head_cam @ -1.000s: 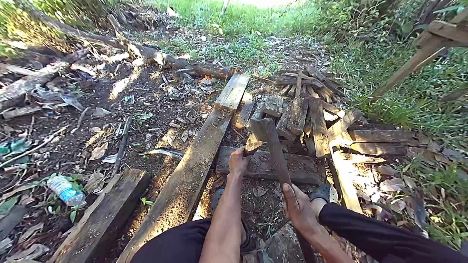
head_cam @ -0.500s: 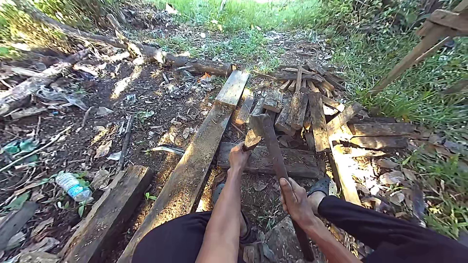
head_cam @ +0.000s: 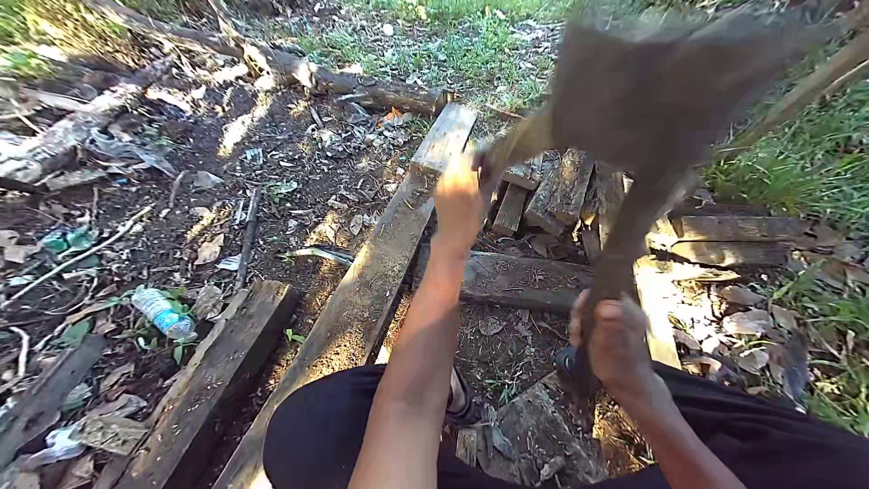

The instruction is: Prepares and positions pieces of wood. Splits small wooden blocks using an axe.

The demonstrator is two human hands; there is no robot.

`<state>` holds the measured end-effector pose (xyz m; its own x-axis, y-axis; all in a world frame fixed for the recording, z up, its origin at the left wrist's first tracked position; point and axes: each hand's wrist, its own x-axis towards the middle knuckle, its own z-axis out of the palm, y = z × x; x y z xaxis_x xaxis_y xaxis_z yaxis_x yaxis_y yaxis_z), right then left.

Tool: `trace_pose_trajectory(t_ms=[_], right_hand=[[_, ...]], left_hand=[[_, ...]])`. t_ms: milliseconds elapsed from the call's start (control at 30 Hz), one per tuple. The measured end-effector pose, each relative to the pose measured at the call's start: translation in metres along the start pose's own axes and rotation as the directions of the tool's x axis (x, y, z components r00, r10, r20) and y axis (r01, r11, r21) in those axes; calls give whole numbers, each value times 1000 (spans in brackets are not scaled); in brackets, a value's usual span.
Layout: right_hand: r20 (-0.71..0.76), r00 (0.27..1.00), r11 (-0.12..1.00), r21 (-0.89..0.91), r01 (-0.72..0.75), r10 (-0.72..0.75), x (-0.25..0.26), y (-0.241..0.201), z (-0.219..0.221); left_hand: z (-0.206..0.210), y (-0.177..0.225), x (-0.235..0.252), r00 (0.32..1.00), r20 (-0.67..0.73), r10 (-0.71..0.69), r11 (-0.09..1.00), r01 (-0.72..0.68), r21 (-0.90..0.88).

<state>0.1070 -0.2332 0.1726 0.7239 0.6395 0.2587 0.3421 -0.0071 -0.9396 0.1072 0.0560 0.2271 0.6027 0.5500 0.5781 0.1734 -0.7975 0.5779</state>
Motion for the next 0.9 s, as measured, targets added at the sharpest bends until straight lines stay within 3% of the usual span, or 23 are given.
trace_pose_trajectory(t_ms=[33, 67, 100, 133, 167, 200, 267, 367, 467, 567, 667, 733, 767, 833, 900], right_hand=[[48, 986, 984, -80, -158, 162, -3, 21, 5], [85, 946, 943, -149, -297, 312, -5, 45, 11], [82, 919, 911, -190, -366, 386, -6, 68, 18], [59, 913, 901, -203, -384, 403, -4, 82, 22], [38, 917, 903, -194, -383, 397, -1, 85, 25], [28, 921, 911, -167, -378, 388, 0, 81, 27], [33, 915, 914, -78, -398, 402, -5, 65, 25], [28, 883, 879, 85, -470, 469, -3, 28, 9], [-30, 884, 861, 245, -446, 466, 2, -10, -6], [-123, 946, 906, 345, -244, 301, 13, -51, -25], [-198, 980, 914, 390, 111, -35, 33, -86, -43], [-180, 942, 868, 370, 330, -282, 52, -91, -55], [-163, 913, 849, 337, 407, -373, 63, -91, -61], [-125, 893, 838, 308, 450, -433, 75, -85, -66], [-85, 959, 906, 315, 282, -269, 60, -65, -54]], left_hand=[[14, -29, -33, 966, 230, -118, 992, 106, 64], [25, -60, -68, 834, 493, -249, 968, 202, 148], [30, -86, -97, 644, 668, -372, 928, 266, 261], [28, -105, -113, 469, 737, -486, 873, 291, 391], [18, -117, -114, 347, 740, -576, 815, 311, 489], [1, -126, -110, 316, 713, -626, 774, 363, 519], [-34, -144, -97, 432, 647, -628, 770, 465, 437], [-83, -157, -51, 599, 578, -554, 832, 427, 355], [-136, -161, -18, 687, 528, -499, 867, 390, 311], [-179, -180, -7, 708, 453, -542, 834, 386, 395], [-196, -207, -20, 684, 388, -618, 784, 505, 361], [-194, -226, -39, 585, 373, -720, 693, 638, 335], [-193, -233, -47, 504, 394, -768, 634, 685, 359], [-194, -233, -57, 369, 433, -822, 555, 687, 469], [-197, -237, -57, 337, 430, -838, 527, 703, 477]])
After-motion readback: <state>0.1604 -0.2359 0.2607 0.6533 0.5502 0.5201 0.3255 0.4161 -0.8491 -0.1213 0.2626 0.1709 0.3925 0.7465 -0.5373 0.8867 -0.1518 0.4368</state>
